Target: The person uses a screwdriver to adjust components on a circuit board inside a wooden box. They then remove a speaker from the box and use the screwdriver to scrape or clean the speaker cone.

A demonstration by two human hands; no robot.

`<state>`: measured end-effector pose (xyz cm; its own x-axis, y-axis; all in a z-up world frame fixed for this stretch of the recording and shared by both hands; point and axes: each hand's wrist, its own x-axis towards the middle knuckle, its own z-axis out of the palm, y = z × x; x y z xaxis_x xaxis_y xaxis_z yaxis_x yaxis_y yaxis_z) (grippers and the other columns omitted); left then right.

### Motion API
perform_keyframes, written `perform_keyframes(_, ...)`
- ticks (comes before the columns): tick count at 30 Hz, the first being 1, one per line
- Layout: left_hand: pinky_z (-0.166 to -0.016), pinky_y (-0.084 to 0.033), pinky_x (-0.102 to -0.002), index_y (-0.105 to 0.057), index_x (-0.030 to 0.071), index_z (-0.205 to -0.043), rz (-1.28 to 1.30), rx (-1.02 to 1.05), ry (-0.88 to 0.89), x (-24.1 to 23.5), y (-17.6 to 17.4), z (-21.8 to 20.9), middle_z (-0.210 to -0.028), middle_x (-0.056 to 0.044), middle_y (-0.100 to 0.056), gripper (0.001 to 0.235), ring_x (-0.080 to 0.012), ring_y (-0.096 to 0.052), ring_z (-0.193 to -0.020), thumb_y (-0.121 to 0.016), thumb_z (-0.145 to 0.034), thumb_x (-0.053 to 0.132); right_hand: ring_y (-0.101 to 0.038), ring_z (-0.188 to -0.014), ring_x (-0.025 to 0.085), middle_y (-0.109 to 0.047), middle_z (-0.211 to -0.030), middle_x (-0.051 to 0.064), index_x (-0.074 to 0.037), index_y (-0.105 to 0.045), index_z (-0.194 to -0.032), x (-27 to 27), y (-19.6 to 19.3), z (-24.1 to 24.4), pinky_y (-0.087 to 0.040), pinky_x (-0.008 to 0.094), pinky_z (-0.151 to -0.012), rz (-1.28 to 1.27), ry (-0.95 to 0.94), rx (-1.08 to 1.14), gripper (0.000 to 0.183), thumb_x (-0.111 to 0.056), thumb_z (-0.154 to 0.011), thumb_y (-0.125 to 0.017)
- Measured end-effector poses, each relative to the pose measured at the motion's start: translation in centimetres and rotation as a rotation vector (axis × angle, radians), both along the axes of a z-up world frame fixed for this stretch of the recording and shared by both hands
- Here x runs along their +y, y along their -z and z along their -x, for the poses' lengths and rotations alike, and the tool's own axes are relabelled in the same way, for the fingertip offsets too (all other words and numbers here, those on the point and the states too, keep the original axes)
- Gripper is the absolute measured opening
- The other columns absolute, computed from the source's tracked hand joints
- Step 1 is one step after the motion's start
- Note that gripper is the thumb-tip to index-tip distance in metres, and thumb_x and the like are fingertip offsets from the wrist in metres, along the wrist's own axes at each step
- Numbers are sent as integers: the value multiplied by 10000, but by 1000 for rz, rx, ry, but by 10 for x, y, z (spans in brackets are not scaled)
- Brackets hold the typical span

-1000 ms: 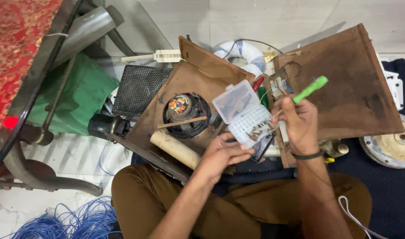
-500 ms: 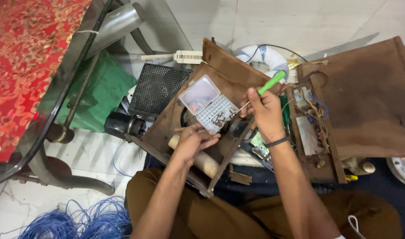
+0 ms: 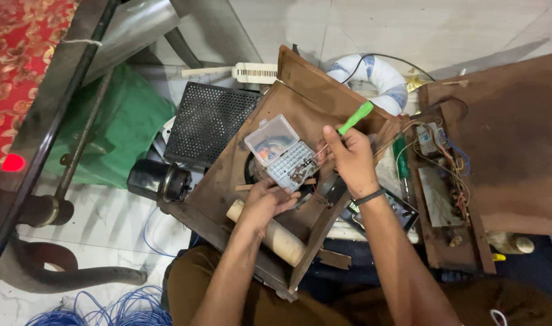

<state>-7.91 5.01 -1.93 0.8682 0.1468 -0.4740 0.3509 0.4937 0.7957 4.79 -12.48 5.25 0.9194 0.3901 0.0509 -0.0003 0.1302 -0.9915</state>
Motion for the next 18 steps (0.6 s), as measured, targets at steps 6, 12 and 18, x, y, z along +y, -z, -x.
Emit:
perform_keyframes(6, -803, -625, -330, -432, -33, -1403, -46, 2, -64, 2, 5, 1, -1166, -178, -696, 529, -251, -740, -985, -599, -902, 0, -642, -639, 116, -674, -775, 42, -17, -646, -937, 5, 11, 1, -529, 270, -604, -3, 12, 36, 304, -304, -1038, -631)
perform_keyframes(12, -749, -625, -352, -300, 12, -1432, -99, -24, -166, 0, -5, 1, -1140, -236, -702, 538, -276, -747, -917, -556, -959, 16, -652, -635, 114, -693, -778, 40, -15, -655, -923, 6, 14, -1, -542, 274, -596, 28, 17, 65, 311, -309, -1019, -633)
perform_keyframes(18, -630, -668, -379, -300, -13, -1417, -429, -8, -166, 2, -30, 4, -1035, -263, -708, 486, -302, -784, -717, -391, -941, -56, -660, -649, 115, -696, -757, 31, -28, -694, -918, 12, 19, -6, -526, 259, -626, 53, -46, 53, 300, -310, -1010, -646)
